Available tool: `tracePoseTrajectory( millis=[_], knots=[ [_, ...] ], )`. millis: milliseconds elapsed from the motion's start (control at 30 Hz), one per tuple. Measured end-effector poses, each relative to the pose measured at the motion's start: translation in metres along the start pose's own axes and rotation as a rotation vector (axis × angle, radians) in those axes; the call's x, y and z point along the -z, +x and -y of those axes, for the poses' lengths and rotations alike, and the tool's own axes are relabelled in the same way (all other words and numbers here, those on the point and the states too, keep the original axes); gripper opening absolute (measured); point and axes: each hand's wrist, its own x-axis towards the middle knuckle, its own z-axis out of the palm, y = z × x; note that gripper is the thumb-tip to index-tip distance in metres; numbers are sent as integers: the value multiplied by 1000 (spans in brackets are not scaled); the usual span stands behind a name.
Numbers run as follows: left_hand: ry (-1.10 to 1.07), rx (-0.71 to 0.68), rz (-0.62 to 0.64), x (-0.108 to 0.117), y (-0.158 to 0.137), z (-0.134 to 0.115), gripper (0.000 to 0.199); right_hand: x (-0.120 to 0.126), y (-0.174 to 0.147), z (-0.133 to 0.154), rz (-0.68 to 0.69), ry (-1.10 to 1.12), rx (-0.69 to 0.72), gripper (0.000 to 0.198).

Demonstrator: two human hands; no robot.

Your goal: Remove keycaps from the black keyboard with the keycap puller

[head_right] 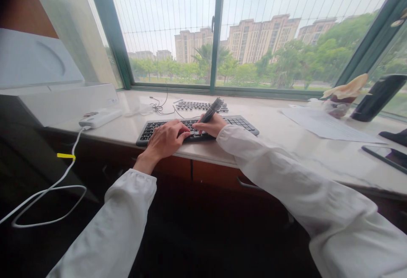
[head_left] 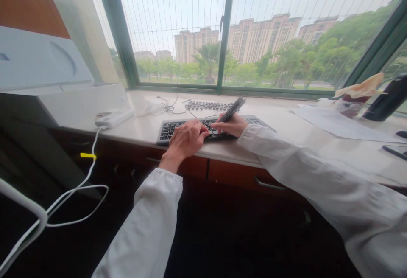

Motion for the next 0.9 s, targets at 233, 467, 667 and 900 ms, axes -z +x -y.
tracePoseTrajectory(
  millis=[233,467,667,900],
  knots=[
    [2,14,22,1,1,-1,19,-9,-4,6,-46,144,-5,25],
    [43,6,30,3,1,-3,21,-10,4,1,1,143,1,28],
    [68,10,24,4,1,-7,22,-10,1,17,-19,-143,20,39],
    [103,6,64,18,-3,1,30,-20,-1,23,-147,-283,153,33]
  ],
)
